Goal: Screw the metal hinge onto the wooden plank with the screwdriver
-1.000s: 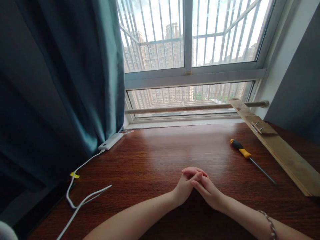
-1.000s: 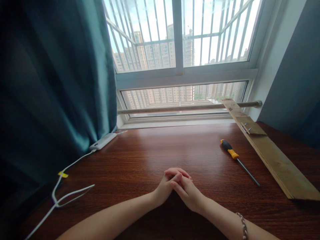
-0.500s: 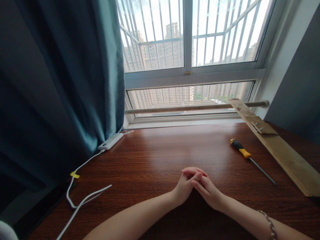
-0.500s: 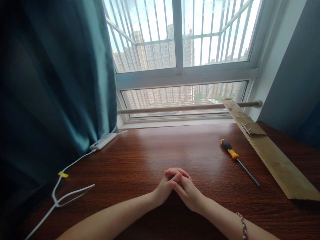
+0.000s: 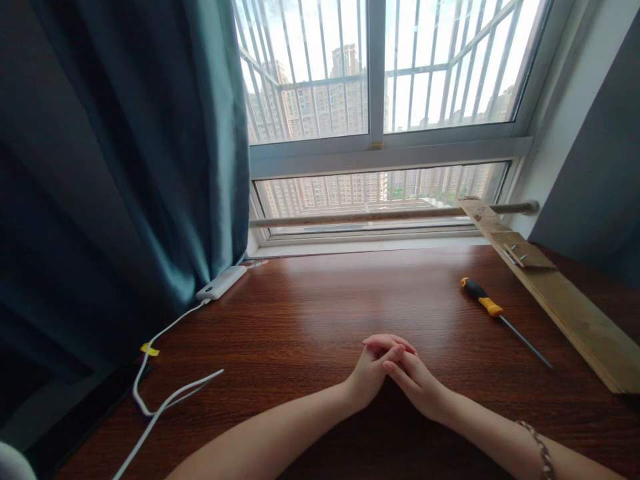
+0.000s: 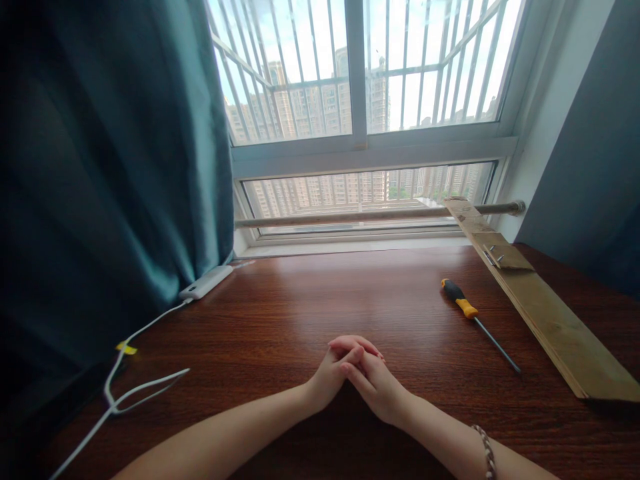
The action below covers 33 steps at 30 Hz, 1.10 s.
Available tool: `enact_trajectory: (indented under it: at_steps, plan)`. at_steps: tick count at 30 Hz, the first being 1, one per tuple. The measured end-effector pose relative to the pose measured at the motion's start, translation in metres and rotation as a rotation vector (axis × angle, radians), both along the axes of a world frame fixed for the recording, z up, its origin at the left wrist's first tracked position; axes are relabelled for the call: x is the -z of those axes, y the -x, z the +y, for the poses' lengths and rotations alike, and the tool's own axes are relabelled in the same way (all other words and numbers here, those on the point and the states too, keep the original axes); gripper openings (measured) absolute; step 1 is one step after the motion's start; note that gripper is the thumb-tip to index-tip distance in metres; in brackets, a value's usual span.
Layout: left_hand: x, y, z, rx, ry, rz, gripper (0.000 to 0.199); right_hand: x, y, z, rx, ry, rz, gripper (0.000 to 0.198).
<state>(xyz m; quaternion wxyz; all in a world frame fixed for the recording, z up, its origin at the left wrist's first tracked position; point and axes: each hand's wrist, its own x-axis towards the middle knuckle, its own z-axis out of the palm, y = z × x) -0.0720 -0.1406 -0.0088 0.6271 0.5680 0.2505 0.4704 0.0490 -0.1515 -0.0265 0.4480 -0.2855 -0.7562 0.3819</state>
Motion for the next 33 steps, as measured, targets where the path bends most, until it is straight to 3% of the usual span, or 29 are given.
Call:
enact_trajectory:
  at_steps: [33]
  plan:
    - [0.0, -0.0005, -0.0009, -0.019, 0.003, -0.013, 0.036, -0.0002, 0.0002, -0.0006, 0.017, 0.001, 0.001, 0.032]
